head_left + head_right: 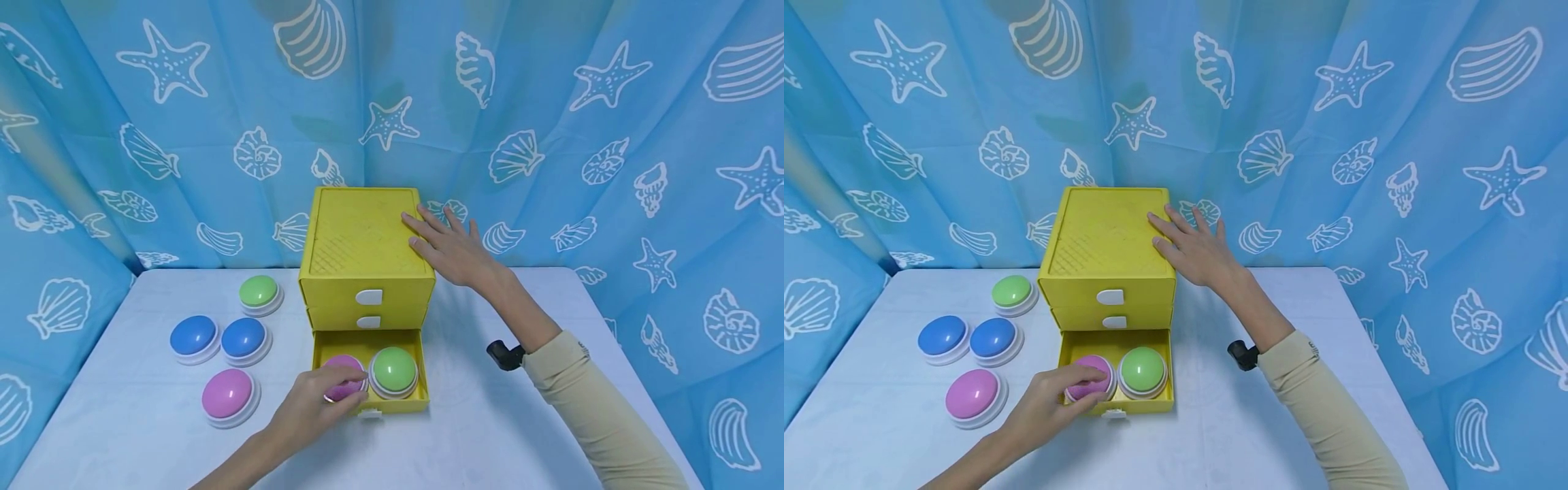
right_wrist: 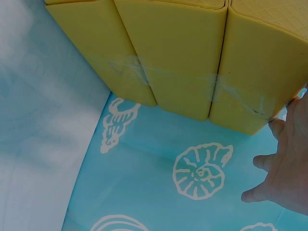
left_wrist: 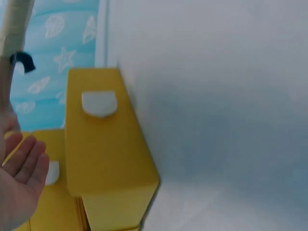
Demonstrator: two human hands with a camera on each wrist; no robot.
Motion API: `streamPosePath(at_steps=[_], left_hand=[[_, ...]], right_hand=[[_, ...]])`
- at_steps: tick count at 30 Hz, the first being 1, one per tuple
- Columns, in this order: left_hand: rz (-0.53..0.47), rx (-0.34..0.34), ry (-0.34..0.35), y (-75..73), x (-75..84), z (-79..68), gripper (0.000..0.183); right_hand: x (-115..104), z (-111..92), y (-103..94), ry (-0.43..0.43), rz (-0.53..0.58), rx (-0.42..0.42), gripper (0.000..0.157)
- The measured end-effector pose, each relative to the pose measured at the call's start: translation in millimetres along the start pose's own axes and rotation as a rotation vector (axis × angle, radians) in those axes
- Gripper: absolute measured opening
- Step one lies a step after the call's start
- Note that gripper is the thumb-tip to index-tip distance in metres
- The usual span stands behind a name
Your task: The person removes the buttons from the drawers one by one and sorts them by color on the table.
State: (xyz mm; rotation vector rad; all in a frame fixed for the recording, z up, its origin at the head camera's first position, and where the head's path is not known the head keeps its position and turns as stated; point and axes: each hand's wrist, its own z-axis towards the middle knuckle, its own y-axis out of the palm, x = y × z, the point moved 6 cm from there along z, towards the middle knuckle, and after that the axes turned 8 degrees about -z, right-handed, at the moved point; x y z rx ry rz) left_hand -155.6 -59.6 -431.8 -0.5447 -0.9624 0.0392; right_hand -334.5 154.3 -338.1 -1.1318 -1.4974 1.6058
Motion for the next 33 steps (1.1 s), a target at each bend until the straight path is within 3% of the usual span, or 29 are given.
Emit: streamPosePath(at_steps=[6,14,33], left_hand=[[-0.030,-0.065,-0.117,-4.3,-19.8,17.3,0.028],[-0.104,-0.188,-0.146,11.3,-40.7,35.5,0.042],[-0.022,-0.451,-0.212,50.9,-68.0,57.1,0.064]], right_hand=[[-1.3,-1.0,0.2,-0.005,0.002,0.000,0.059],[-1.4,-1.3,0.0,-0.005,0.001,-0.003,0.059],[-0.4,-0.4,0.1,-0.003,0.006,0.005,0.060]])
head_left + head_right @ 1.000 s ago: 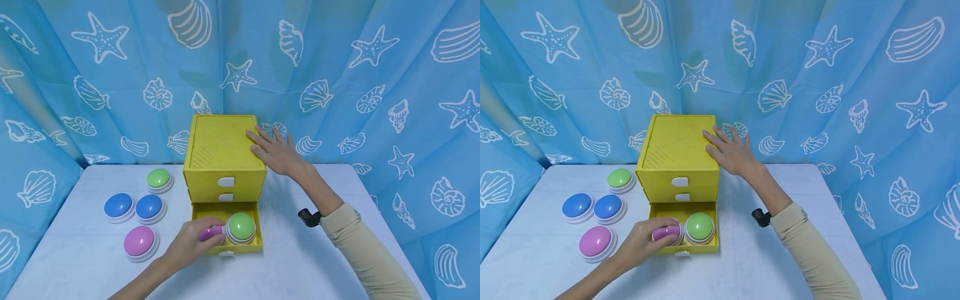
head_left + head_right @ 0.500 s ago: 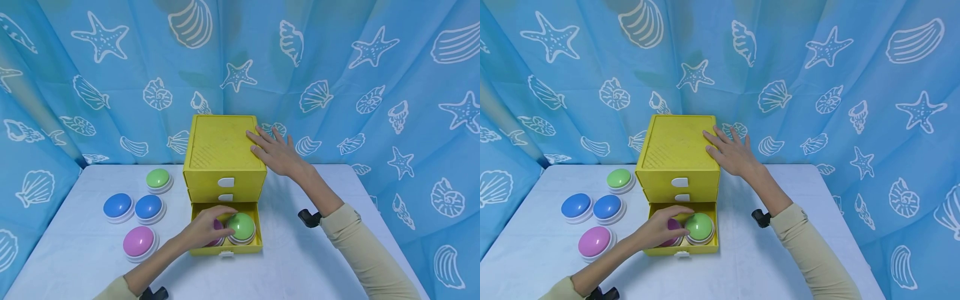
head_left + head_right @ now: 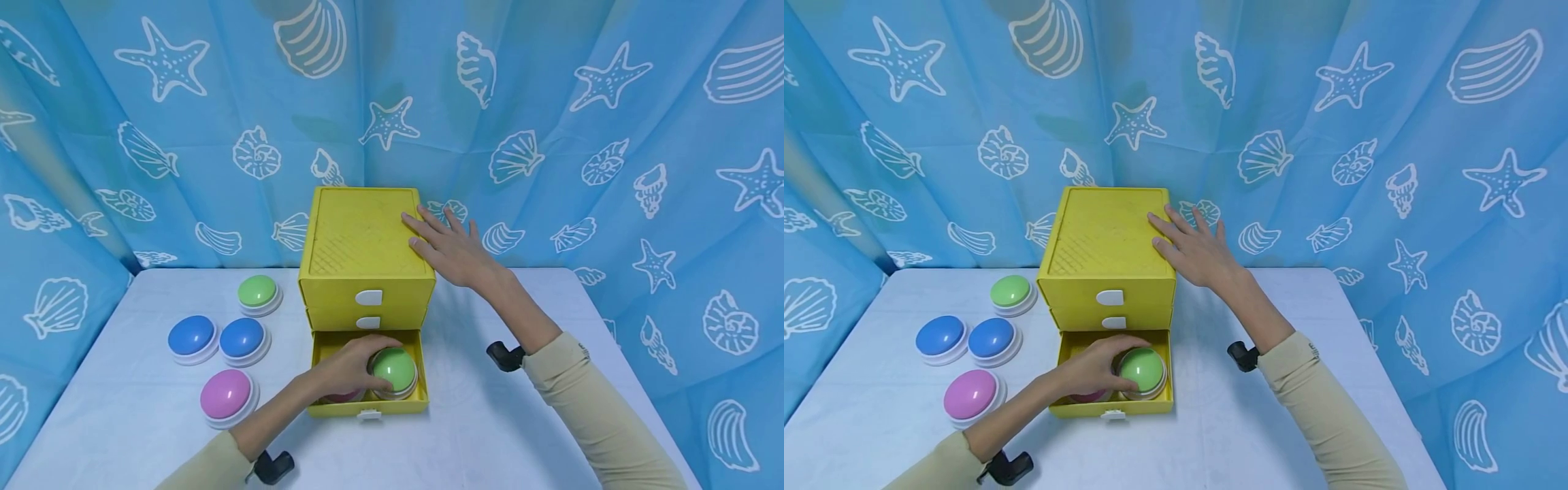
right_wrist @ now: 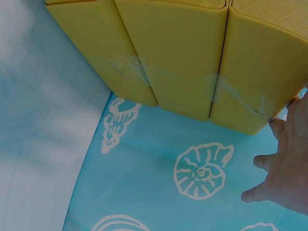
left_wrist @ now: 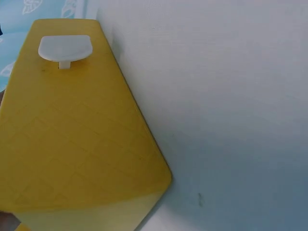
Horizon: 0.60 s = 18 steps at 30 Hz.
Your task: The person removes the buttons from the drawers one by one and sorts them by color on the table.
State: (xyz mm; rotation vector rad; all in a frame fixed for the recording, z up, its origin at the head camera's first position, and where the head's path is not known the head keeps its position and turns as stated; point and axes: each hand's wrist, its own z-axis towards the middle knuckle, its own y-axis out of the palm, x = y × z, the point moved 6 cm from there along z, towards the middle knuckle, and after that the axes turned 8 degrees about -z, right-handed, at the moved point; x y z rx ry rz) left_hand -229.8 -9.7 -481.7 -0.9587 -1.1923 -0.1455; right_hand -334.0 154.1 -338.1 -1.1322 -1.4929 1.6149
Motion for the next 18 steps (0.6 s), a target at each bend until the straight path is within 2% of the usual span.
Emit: streamPosePath(at_steps=[6,13,18], left_hand=[[0.068,-0.047,-0.007,4.8,-2.3,6.7,0.071],[0.151,-0.122,-0.049,9.8,-2.0,9.8,0.081],[0.208,-0.127,-0.062,10.8,-2.0,11.2,0.084]], right_hand=[[0.2,0.7,0.7,0.000,0.000,0.003,0.059],[0.8,0.2,0.6,-0.002,0.001,0.002,0.061],[0.8,-0.2,0.4,-0.009,-0.002,-0.002,0.061]])
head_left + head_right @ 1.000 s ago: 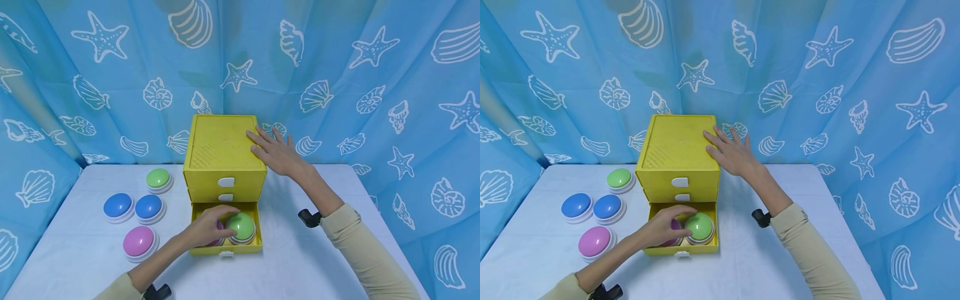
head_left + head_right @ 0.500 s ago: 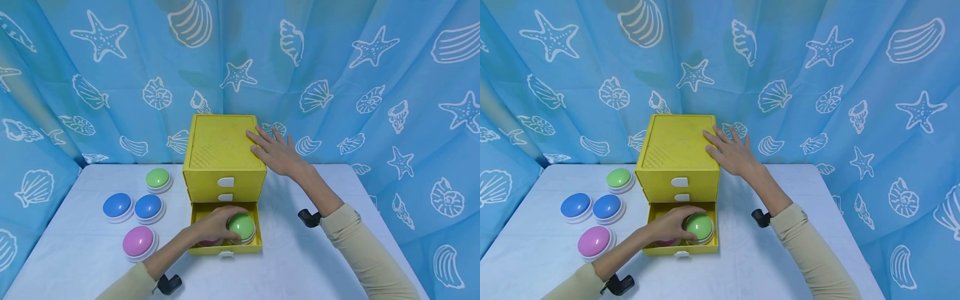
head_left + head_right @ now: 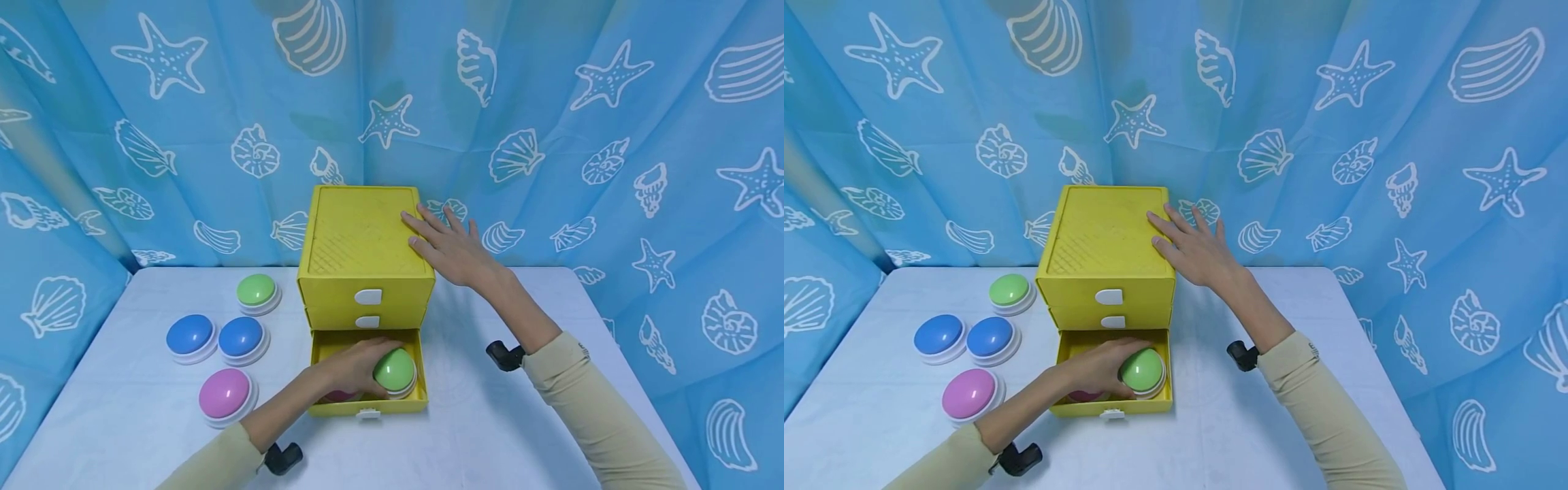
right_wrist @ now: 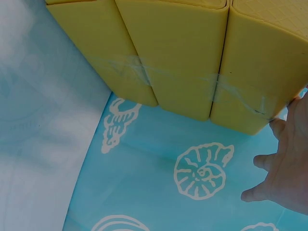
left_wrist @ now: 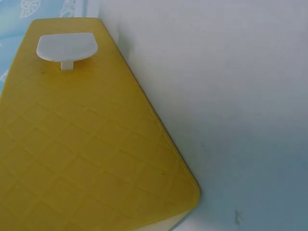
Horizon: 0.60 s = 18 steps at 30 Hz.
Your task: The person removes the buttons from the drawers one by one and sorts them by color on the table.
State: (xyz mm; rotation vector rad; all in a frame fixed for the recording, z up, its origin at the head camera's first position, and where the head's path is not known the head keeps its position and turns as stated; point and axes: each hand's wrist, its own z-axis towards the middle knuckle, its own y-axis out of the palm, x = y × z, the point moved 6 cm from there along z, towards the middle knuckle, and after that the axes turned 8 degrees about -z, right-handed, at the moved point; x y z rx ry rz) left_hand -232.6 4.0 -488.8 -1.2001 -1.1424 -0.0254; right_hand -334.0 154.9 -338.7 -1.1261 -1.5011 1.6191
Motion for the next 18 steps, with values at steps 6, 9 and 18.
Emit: streamPosePath(at_steps=[6,9,18], left_hand=[[0.013,0.023,0.012,-2.1,1.0,-0.9,0.080],[0.002,0.036,0.014,-4.8,2.5,-2.0,0.080],[-0.077,0.089,0.003,-17.0,10.3,-10.8,0.081]], right_hand=[[0.3,0.2,-0.6,0.000,0.018,0.000,0.061],[0.2,0.9,-0.7,0.003,0.018,0.003,0.060],[0.5,0.5,0.0,0.006,0.010,0.000,0.060]])
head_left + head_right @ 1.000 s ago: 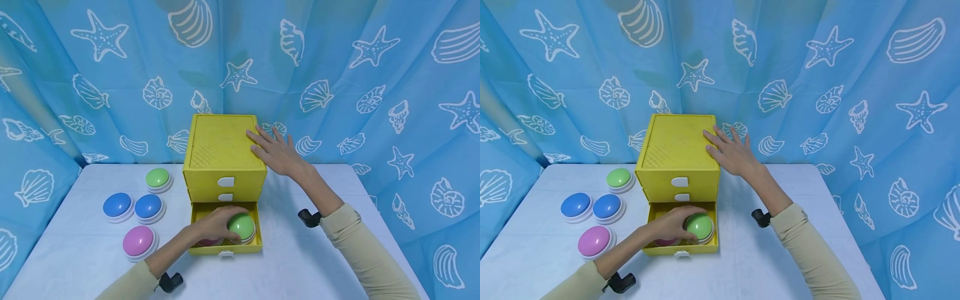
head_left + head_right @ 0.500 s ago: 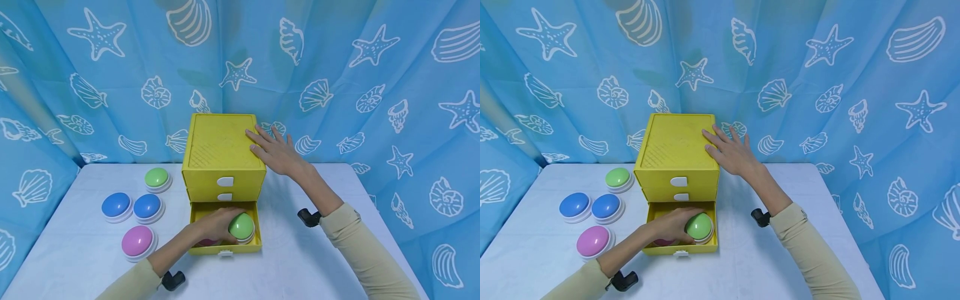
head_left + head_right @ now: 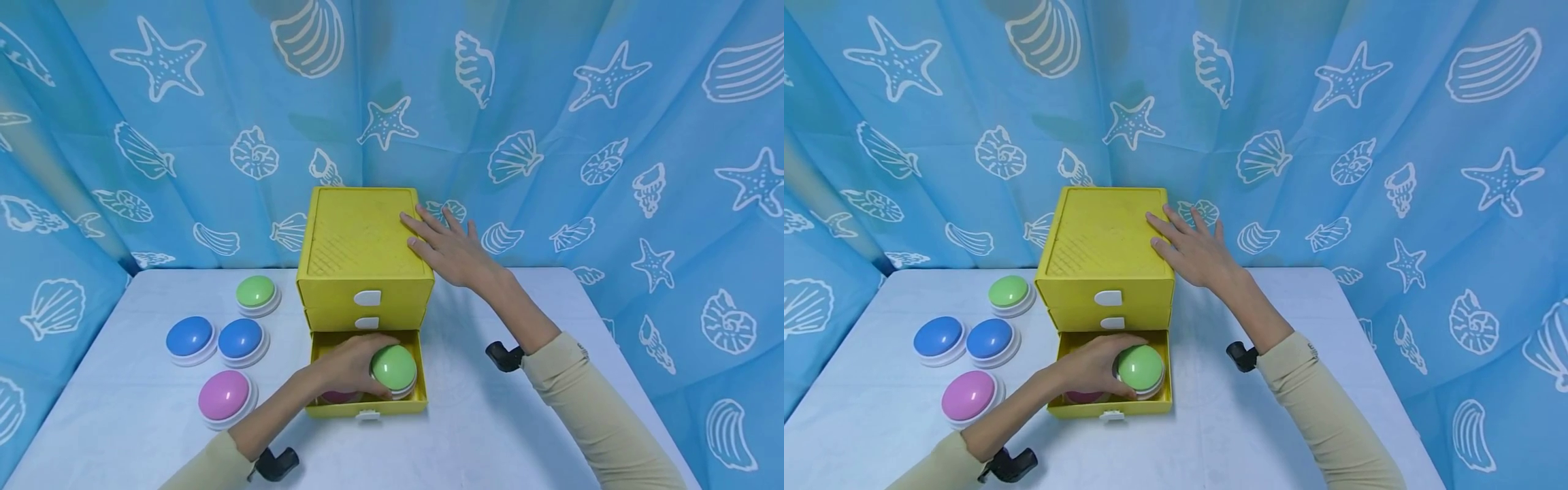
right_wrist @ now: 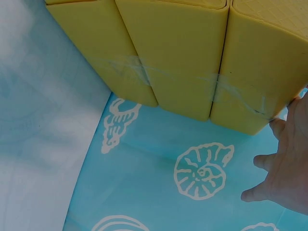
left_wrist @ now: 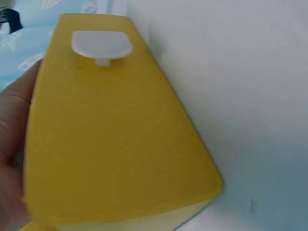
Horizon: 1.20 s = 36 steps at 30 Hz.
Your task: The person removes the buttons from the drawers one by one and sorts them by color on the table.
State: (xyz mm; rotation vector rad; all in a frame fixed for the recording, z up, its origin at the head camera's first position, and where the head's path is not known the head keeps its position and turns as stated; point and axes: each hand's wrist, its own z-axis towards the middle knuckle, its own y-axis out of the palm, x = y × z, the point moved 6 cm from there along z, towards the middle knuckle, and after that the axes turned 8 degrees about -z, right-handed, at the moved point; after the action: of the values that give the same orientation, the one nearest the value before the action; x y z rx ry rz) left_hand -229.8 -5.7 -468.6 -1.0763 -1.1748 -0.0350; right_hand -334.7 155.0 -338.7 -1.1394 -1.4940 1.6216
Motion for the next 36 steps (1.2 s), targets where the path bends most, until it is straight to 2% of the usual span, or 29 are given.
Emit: streamPosePath(at_steps=[5,12,18,22,26,29,34,36], left_hand=[[-0.032,0.045,-0.019,-10.3,8.9,-11.0,0.083],[-0.083,0.111,0.017,-30.5,29.3,-30.6,0.084],[-0.136,0.138,-0.016,-50.1,35.8,-52.5,0.085],[-0.158,0.182,-0.050,-64.9,33.1,-73.0,0.084],[-0.154,0.245,-0.137,-81.8,24.8,-97.6,0.083],[-0.138,0.285,-0.177,-96.1,17.9,-116.2,0.084],[-0.099,0.333,-0.222,-121.7,2.5,-144.0,0.086],[-0.087,0.345,-0.263,-132.1,-6.4,-153.0,0.088]], right_hand=[[-0.1,-0.3,-0.1,-0.001,0.001,0.003,0.059],[0.8,0.0,1.1,0.001,-0.002,0.006,0.060],[0.7,-0.3,0.7,0.000,-0.001,0.009,0.059],[0.4,0.5,0.7,0.000,0.005,0.005,0.059],[0.6,1.2,0.9,0.005,0.004,0.000,0.059],[0.5,1.1,0.7,0.007,0.001,-0.002,0.059],[-0.3,0.6,0.4,0.005,0.002,-0.005,0.060],[-0.4,0.4,0.2,0.005,0.000,-0.004,0.060]])
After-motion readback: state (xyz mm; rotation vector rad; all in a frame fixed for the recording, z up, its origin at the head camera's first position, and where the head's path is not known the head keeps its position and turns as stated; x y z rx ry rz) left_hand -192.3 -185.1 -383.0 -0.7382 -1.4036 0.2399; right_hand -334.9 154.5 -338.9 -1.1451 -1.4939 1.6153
